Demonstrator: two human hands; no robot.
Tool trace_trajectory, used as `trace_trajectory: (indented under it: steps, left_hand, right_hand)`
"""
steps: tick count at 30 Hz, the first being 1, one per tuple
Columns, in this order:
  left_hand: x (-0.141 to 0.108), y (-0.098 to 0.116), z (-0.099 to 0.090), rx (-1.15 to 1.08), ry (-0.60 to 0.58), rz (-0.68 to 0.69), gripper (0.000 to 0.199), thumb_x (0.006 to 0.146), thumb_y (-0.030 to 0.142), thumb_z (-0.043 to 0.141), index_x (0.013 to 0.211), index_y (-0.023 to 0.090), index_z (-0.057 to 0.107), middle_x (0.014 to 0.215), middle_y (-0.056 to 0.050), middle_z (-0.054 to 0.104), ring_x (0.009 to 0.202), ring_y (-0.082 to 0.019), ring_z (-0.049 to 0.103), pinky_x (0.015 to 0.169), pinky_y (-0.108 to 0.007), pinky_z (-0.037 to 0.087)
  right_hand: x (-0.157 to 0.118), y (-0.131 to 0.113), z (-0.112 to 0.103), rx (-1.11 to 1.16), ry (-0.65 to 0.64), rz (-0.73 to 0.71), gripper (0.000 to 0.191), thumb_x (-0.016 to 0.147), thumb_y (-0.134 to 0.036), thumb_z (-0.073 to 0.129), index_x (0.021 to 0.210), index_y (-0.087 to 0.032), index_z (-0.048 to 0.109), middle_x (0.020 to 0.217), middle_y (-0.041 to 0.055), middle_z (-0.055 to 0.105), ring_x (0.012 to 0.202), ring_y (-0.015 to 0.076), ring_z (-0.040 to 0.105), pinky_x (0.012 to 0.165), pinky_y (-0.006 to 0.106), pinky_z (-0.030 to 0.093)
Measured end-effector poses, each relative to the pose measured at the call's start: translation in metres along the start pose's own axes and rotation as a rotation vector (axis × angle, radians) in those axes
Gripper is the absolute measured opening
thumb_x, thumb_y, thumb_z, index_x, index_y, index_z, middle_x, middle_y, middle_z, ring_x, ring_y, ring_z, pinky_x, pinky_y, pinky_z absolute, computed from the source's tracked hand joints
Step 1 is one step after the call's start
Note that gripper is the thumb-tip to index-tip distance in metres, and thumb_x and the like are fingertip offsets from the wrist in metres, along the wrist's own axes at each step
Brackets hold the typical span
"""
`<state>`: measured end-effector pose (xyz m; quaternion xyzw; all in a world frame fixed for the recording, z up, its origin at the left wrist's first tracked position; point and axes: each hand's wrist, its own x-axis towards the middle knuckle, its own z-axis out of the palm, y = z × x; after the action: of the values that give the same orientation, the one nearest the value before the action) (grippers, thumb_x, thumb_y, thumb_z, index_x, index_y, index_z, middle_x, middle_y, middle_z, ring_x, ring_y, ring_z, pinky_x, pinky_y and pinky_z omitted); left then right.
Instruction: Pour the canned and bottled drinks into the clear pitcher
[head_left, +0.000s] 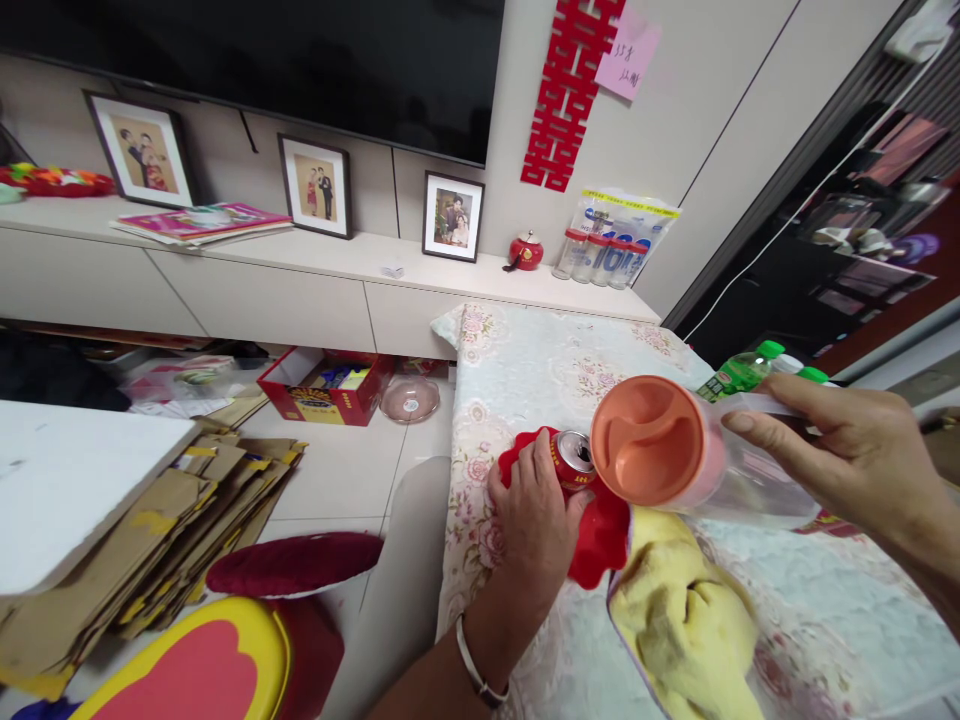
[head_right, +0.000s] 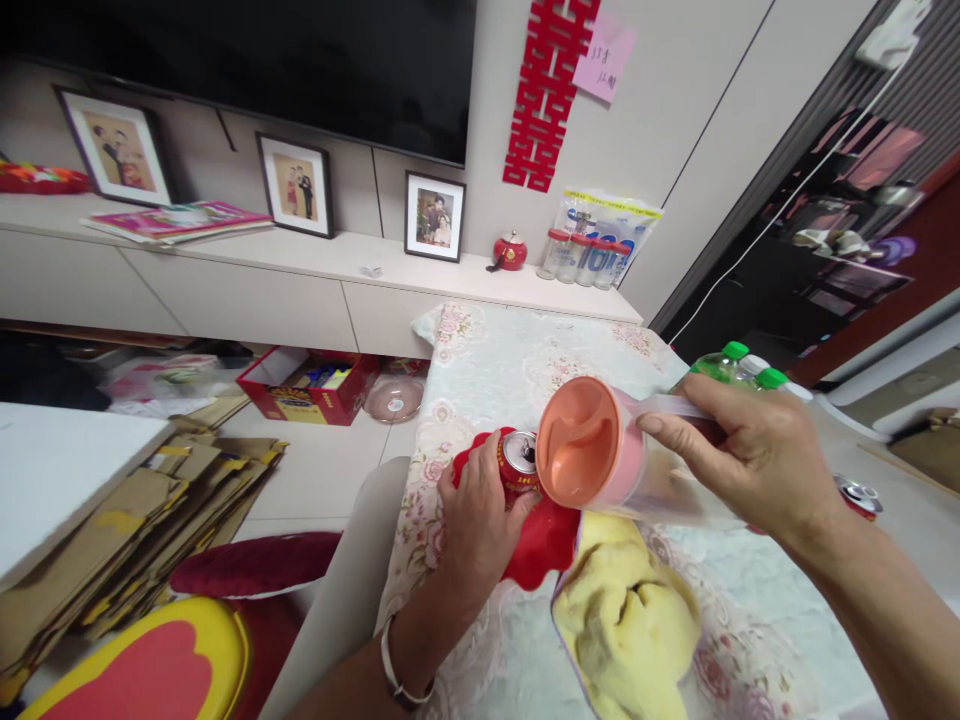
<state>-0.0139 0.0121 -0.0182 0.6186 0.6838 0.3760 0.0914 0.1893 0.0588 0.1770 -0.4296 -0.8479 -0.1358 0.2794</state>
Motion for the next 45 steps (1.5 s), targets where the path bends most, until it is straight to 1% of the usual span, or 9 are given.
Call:
trace_trajectory:
  steps: [3, 5, 10, 17, 26, 31, 37, 42, 45]
  left_hand:
    - [0.0, 0.0, 0.001, -0.004, 0.007, -0.003, 0.07, 0.09, 0.029, 0.078, 0.15, 0.021, 0.044, 0.14, -0.013, 0.07, 0.131, -0.033, 0.064, 0.112, -0.06, 0.045]
    - [0.001, 0.0, 0.001, -0.006, 0.011, -0.008, 0.071, 0.089, 0.028, 0.078, 0.15, 0.021, 0.044, 0.139, -0.013, 0.07, 0.131, -0.033, 0.064, 0.112, -0.06, 0.045]
    - [0.0, 0.0, 0.0, -0.024, 0.008, -0.004, 0.072, 0.088, 0.026, 0.079, 0.15, 0.021, 0.043, 0.141, -0.013, 0.069, 0.133, -0.033, 0.063, 0.113, -0.06, 0.043]
    - [0.001, 0.001, -0.003, -0.047, -0.025, -0.015, 0.072, 0.088, 0.025, 0.079, 0.15, 0.02, 0.042, 0.142, -0.014, 0.069, 0.134, -0.033, 0.062, 0.115, -0.063, 0.04]
    - [0.001, 0.001, -0.004, -0.052, -0.029, -0.022, 0.069, 0.09, 0.025, 0.076, 0.15, 0.022, 0.044, 0.142, -0.013, 0.069, 0.134, -0.033, 0.062, 0.115, -0.062, 0.041]
    - [0.001, 0.002, -0.003, -0.023, -0.022, -0.008, 0.071, 0.089, 0.026, 0.078, 0.15, 0.02, 0.044, 0.141, -0.013, 0.069, 0.132, -0.033, 0.063, 0.113, -0.062, 0.043]
    - [0.002, 0.002, -0.005, 0.004, -0.026, -0.007, 0.069, 0.091, 0.028, 0.077, 0.151, 0.021, 0.044, 0.14, -0.013, 0.069, 0.132, -0.032, 0.064, 0.114, -0.06, 0.043]
    - [0.001, 0.003, -0.006, -0.008, -0.048, -0.009, 0.072, 0.09, 0.028, 0.079, 0.151, 0.017, 0.043, 0.141, -0.013, 0.069, 0.133, -0.033, 0.063, 0.115, -0.065, 0.042]
    - [0.001, 0.002, -0.004, 0.004, -0.031, -0.003, 0.073, 0.089, 0.029, 0.081, 0.151, 0.017, 0.043, 0.141, -0.013, 0.069, 0.133, -0.033, 0.063, 0.115, -0.065, 0.043]
  right_hand:
    - [-0.001, 0.002, -0.001, 0.006, -0.007, -0.09, 0.057, 0.098, -0.065, 0.059, 0.061, -0.021, 0.057, 0.045, -0.0065, 0.043, 0.036, 0.0082, 0.039, 0.038, 0.022, 0.031]
    - [-0.001, 0.003, -0.002, -0.001, -0.009, -0.097, 0.055, 0.098, -0.063, 0.059, 0.063, -0.021, 0.059, 0.046, -0.007, 0.042, 0.037, 0.0086, 0.039, 0.039, 0.022, 0.031]
    - [-0.001, 0.003, -0.002, -0.012, -0.032, -0.089, 0.055, 0.099, -0.064, 0.057, 0.065, -0.021, 0.06, 0.048, -0.0054, 0.047, 0.038, 0.0097, 0.042, 0.04, 0.023, 0.032]
    - [0.001, 0.002, -0.002, -0.018, -0.012, -0.109, 0.056, 0.098, -0.067, 0.056, 0.066, -0.021, 0.06, 0.049, -0.0072, 0.036, 0.04, 0.0098, 0.035, 0.04, 0.024, 0.028]
    - [0.007, -0.004, -0.004, -0.01, -0.011, -0.137, 0.056, 0.098, -0.066, 0.058, 0.064, -0.022, 0.058, 0.048, -0.0077, 0.036, 0.039, 0.0089, 0.034, 0.039, 0.024, 0.028]
    - [0.01, -0.007, -0.007, -0.019, -0.02, -0.135, 0.06, 0.097, -0.07, 0.055, 0.061, -0.022, 0.056, 0.047, -0.0072, 0.037, 0.038, 0.0089, 0.034, 0.038, 0.023, 0.028]
    - [0.011, -0.007, -0.005, -0.047, -0.026, -0.159, 0.058, 0.099, -0.068, 0.054, 0.065, -0.021, 0.059, 0.048, -0.0075, 0.037, 0.038, 0.0086, 0.035, 0.038, 0.023, 0.029]
    - [0.011, -0.006, -0.006, -0.056, -0.032, -0.159, 0.06, 0.099, -0.069, 0.053, 0.064, -0.021, 0.058, 0.048, -0.0072, 0.038, 0.039, 0.009, 0.035, 0.039, 0.023, 0.028]
    - [0.011, -0.006, -0.006, -0.051, -0.027, -0.16, 0.059, 0.099, -0.069, 0.054, 0.063, -0.022, 0.057, 0.047, -0.007, 0.038, 0.038, 0.0093, 0.034, 0.038, 0.024, 0.027]
